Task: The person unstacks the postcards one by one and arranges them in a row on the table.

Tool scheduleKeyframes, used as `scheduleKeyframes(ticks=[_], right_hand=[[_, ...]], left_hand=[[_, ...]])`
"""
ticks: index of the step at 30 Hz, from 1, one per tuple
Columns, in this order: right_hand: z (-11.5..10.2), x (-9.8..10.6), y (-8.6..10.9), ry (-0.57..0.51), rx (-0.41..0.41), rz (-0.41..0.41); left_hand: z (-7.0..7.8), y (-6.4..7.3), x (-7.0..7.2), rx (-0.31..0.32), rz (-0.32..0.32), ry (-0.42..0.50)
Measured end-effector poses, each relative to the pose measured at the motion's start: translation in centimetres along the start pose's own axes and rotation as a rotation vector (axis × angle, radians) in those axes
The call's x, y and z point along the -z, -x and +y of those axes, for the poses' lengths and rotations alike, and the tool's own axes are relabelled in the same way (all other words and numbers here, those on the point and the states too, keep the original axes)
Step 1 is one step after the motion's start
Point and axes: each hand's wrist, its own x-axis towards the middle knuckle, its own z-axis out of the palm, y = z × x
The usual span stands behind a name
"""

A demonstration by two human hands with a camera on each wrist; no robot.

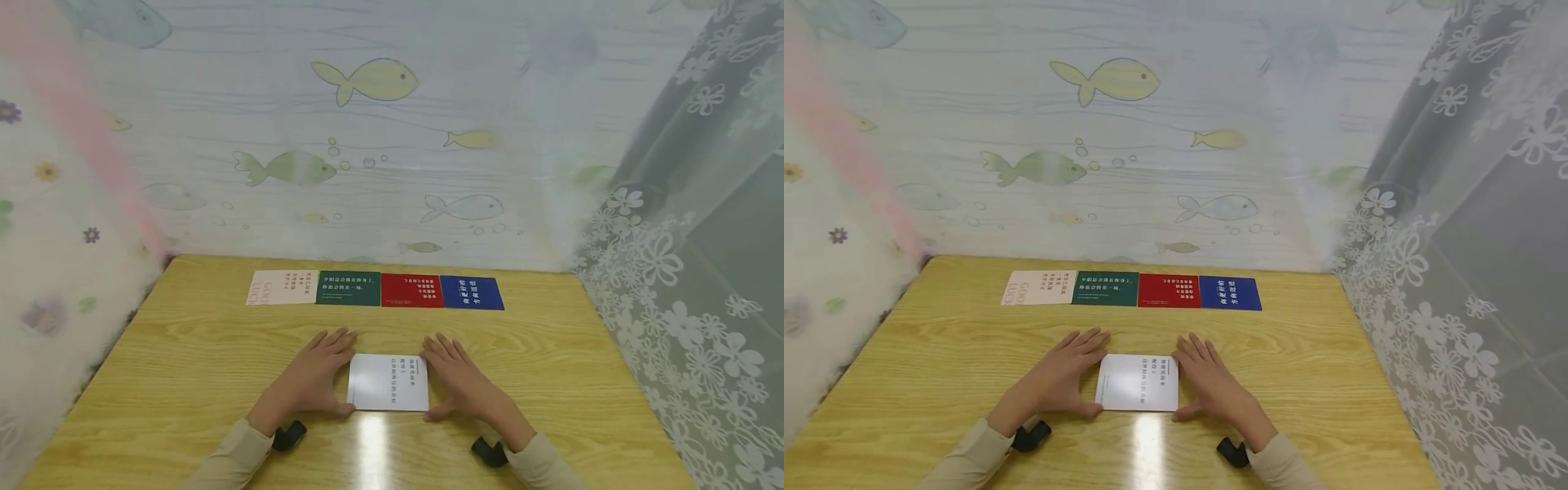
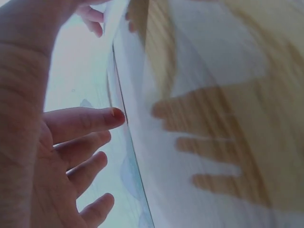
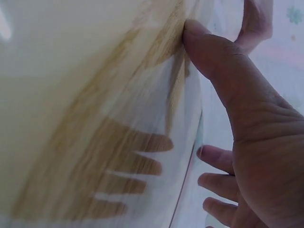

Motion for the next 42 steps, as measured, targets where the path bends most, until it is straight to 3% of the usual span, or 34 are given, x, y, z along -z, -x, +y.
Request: scheduleKeyframes(ticks=[6,15,23,32,42], right_hand=[[0.2,0.0,0.0,0.012,0.007,0.065],[0.9,1.0,0.2,-0.088,0.001,0.14],[1.9,1.0,0.5,-0.095,0.016,0.243],[3.4,1.1,1.2,-0.075,0.022,0.274],[5.1,1.6,2.8,-0.132,0.002,0.252]], left_hand=[[0.2,0.3,0.4,-0.019,0.069,-0.015],[0.4,0.2,0.6,-0.049,0.15,-0.056],[0.6,0.0,0.3,-0.073,0.209,-0.004],[1.5,-1.4,-0.4,-0.056,0.232,-0.008],[2.7,-3.3,-1.2,-0.057,0.171,-0.003]])
